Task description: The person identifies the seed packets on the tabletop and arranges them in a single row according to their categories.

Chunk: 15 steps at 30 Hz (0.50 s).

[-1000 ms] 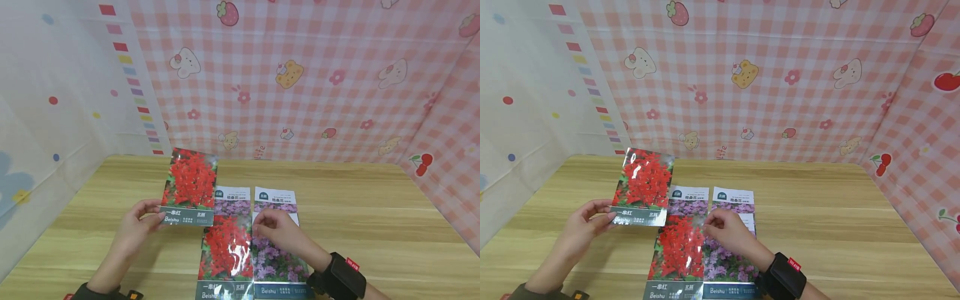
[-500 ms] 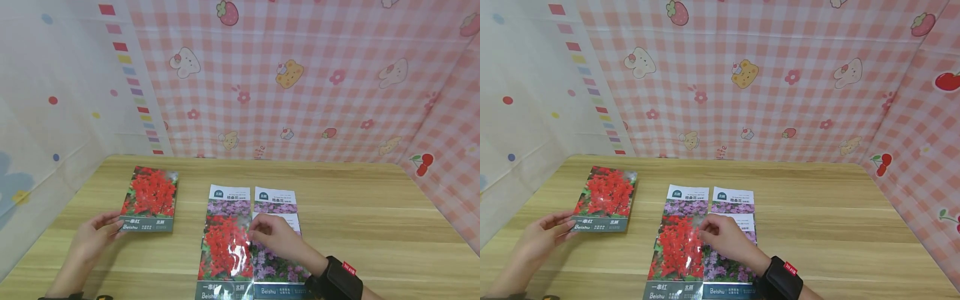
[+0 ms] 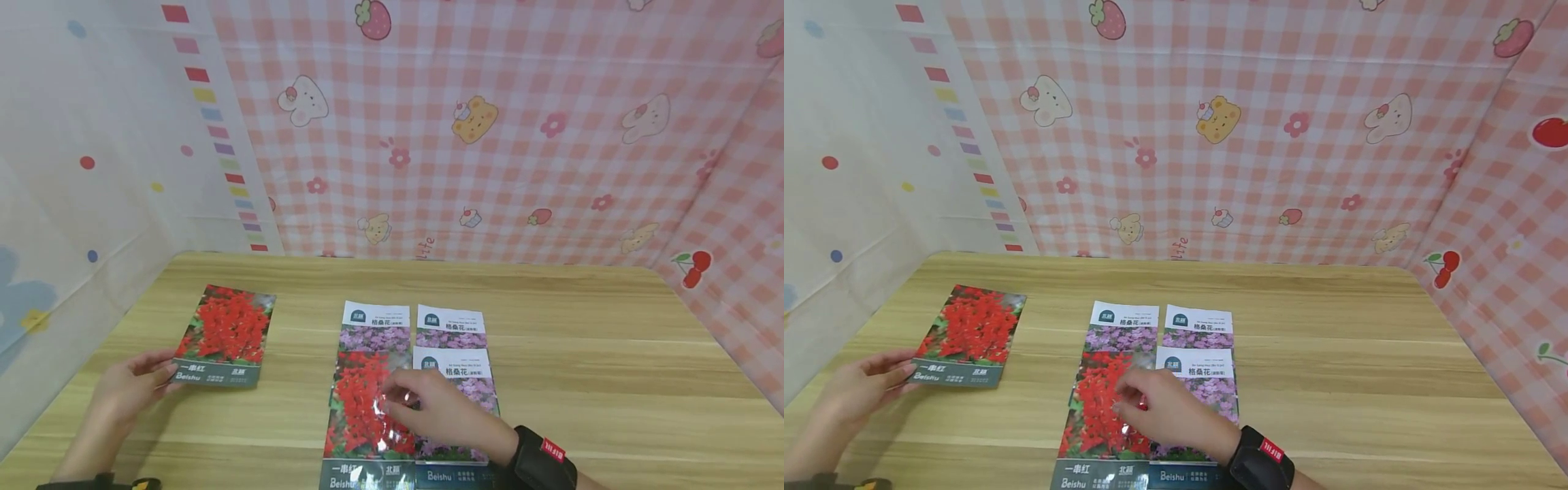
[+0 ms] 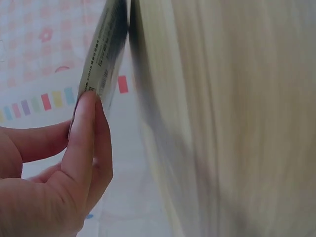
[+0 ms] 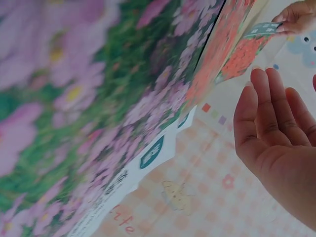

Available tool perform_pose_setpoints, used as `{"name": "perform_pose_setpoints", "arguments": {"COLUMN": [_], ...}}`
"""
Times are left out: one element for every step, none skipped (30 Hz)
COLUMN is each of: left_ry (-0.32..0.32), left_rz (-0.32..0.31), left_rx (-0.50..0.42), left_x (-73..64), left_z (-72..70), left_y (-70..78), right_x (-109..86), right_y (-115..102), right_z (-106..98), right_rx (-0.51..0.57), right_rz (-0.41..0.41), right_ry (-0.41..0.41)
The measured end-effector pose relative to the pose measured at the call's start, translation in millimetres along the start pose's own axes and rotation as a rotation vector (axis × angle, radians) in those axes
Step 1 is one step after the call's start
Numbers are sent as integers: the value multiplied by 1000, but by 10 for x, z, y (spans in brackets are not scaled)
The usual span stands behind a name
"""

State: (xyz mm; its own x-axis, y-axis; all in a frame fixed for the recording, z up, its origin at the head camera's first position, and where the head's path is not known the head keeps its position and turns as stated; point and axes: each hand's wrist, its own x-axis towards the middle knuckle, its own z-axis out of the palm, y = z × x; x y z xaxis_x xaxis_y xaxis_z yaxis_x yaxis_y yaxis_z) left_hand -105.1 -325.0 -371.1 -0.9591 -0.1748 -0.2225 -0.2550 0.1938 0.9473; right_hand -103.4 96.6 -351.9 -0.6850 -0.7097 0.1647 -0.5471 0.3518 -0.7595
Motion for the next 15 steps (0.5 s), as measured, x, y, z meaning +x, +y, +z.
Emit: {"name": "perform_pose_setpoints", "arguments": {"left_ry": [5, 12, 19, 27, 33, 35, 38, 37, 40, 36, 30, 28, 30, 31, 34], "left_rz": [-8, -12, -14, -13, -2, 11, 13, 19, 20, 21, 23, 23, 22, 22, 17], "left_rx": [37, 85, 131, 175, 221, 258, 278, 293, 297, 304, 308, 315, 323, 334, 349], "left_x": [13, 20, 25, 27, 28, 32, 32, 29, 25, 23, 24, 20, 12, 4, 0], "left_z": [-11, -15, -16, -14, -9, -4, 1, 6, 8, 8, 5, 4, 6, 6, 5], "left_y": [3, 11, 23, 33, 43, 51, 60, 68, 75, 79, 83, 88, 92, 99, 107], "right_x": [10, 17, 23, 25, 28, 29, 31, 31, 32, 35, 38, 41, 43, 45, 47], "right_y": [-15, -31, -49, -66, -83, -99, -112, -124, -133, -139, -145, -149, -152, -152, -152], "right_z": [16, 29, 42, 55, 67, 78, 88, 96, 105, 114, 123, 132, 140, 147, 155], "right_rx": [-23, -50, -72, -95, -113, -133, -150, -163, -177, -192, -195, -207, -218, -227, -237], "right_rz": [-4, -4, 0, -1, -2, -6, -8, -10, -21, -36, -45, -60, -75, -90, -104], "right_ry": [-12, -25, -38, -48, -57, -64, -70, -76, -78, -80, -87, -91, -93, -98, -103]}}
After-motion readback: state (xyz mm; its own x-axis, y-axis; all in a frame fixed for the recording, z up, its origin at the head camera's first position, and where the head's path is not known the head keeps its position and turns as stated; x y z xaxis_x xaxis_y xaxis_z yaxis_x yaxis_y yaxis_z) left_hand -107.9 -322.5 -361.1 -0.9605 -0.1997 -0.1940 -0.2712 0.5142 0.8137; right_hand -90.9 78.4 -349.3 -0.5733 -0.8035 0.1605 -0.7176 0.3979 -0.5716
